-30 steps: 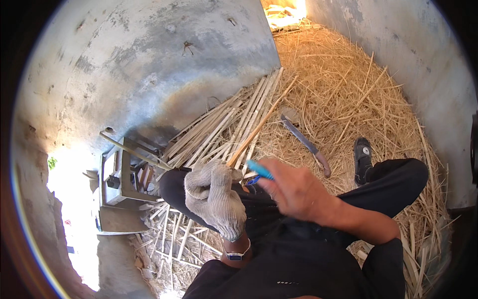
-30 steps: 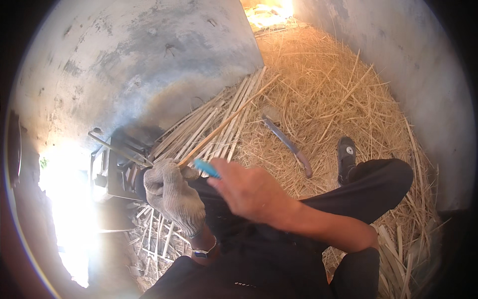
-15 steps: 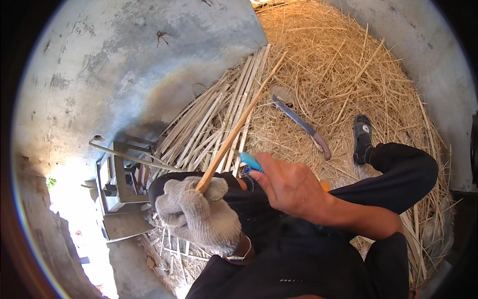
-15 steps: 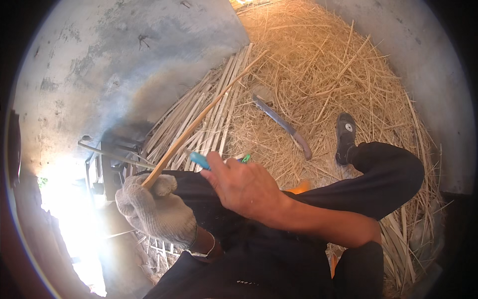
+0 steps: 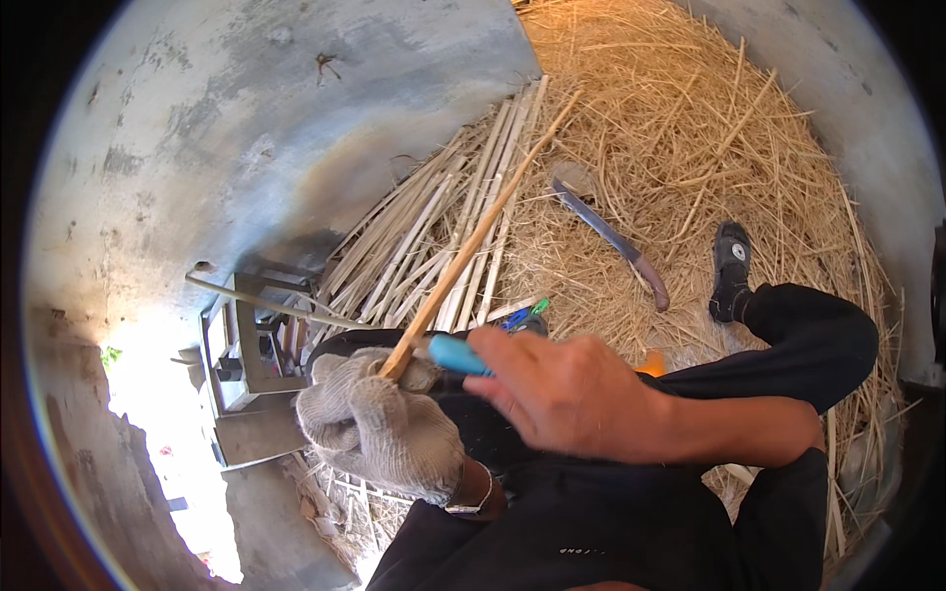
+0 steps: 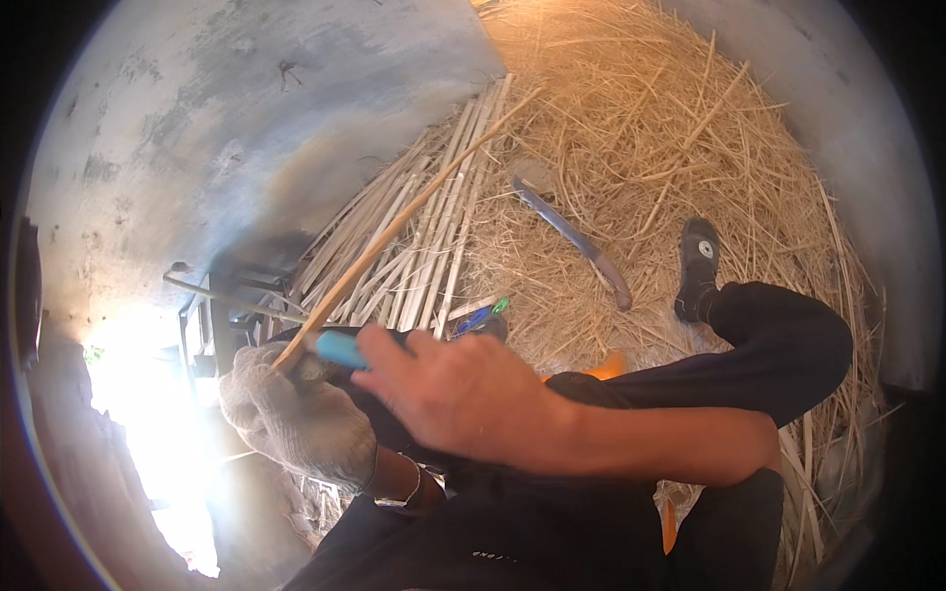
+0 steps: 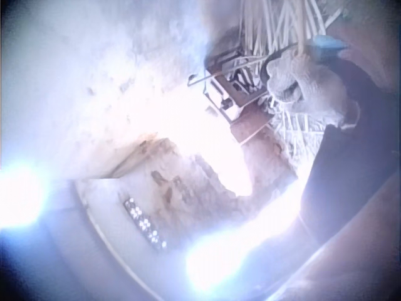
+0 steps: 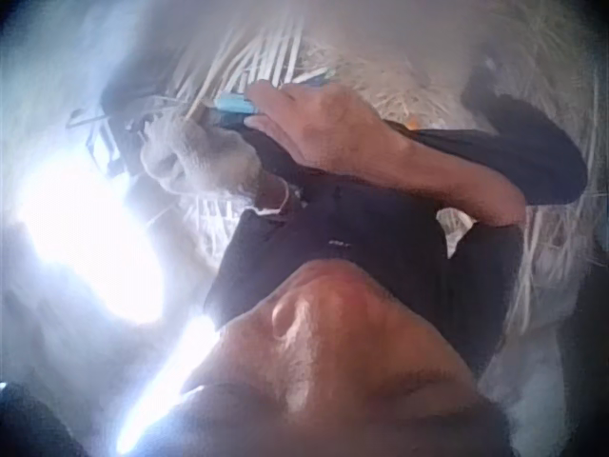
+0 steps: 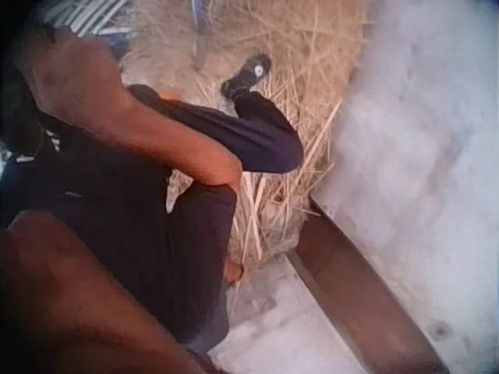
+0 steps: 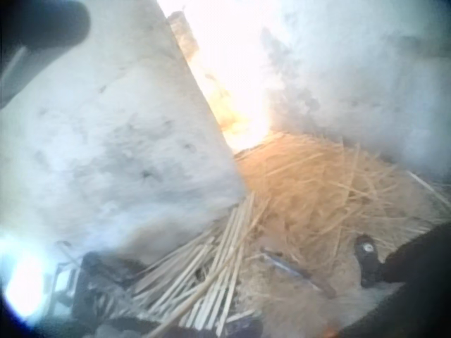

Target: The person sits on a chair and uses a machete to split long bamboo sticks into thinner strips. They hold the bamboo with a gloved hand and strike it with the machete, then use a utility knife to further refine the strips.

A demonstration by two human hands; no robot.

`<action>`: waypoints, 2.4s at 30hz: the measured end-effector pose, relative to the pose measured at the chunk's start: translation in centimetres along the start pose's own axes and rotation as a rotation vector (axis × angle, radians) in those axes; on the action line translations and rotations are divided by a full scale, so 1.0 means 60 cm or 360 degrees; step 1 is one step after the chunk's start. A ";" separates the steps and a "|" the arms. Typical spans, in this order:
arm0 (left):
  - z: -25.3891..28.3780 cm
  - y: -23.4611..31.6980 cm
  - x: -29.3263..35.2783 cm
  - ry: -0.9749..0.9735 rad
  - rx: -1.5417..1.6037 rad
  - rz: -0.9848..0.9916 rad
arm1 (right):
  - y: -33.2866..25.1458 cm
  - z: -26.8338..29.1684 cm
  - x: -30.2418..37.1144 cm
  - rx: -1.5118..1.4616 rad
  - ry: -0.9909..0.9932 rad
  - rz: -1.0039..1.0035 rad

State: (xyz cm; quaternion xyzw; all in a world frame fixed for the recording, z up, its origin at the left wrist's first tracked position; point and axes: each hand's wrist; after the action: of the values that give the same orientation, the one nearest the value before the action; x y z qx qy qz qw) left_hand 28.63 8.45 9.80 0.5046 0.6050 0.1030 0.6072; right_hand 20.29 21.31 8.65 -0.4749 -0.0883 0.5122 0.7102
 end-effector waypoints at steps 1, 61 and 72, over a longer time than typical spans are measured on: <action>-0.014 0.014 -0.002 0.0009 -0.0017 0.0078 | 0.021 -0.012 -0.009 0.0040 0.0115 -0.0015; 0.006 0.009 0.009 0.0053 -0.0139 0.0097 | 0.100 0.001 -0.032 0.0099 0.0382 -0.0284; -0.006 0.014 -0.013 0.0056 -0.0479 -0.0026 | 0.063 -0.040 -0.035 0.0092 0.0253 -0.0092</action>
State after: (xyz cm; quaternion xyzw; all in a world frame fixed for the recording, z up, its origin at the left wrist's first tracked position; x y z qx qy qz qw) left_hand 28.54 8.47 10.98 0.4011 0.5974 0.1963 0.6661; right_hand 18.37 18.31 5.22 -0.4906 -0.0306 0.4546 0.7428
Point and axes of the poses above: each hand's wrist, its own x-axis away from the middle knuckle, its own z-axis out of the back of the hand, y = z × x
